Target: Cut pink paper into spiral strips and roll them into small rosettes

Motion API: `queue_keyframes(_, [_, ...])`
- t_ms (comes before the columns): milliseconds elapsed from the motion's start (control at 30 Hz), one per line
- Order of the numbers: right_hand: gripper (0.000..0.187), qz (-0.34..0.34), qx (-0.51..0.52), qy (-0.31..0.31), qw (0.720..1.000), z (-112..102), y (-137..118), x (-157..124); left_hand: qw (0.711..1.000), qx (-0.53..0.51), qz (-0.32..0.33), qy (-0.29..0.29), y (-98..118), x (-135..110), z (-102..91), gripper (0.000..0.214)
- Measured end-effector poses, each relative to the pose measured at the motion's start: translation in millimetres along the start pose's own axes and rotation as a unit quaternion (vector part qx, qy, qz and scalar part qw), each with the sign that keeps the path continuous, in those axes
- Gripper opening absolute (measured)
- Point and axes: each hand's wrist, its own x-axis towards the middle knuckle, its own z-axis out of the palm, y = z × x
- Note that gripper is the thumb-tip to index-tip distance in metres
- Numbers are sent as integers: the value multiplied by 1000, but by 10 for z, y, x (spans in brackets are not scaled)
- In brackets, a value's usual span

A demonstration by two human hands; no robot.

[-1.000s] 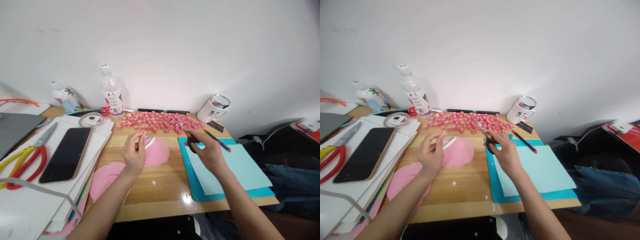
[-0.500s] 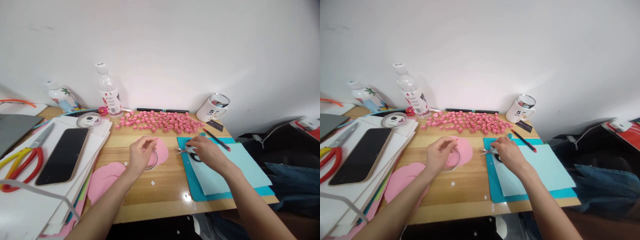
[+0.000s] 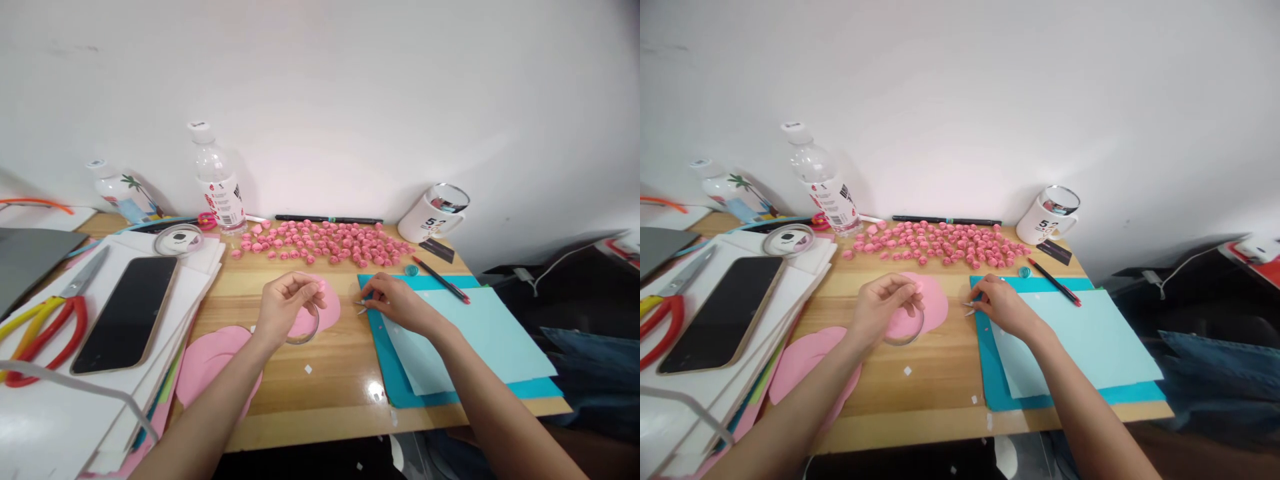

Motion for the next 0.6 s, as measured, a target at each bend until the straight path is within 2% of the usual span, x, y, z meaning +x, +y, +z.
queue_keyframes(233, [7, 3, 4, -4, 1000, 6, 71, 43, 999, 27, -3, -22, -5, -9, 18, 17])
queue_keyframes(600, [13, -24, 8, -6, 1000, -9, 106, 74, 1000, 19, -5, -5, -4, -3, 23, 18])
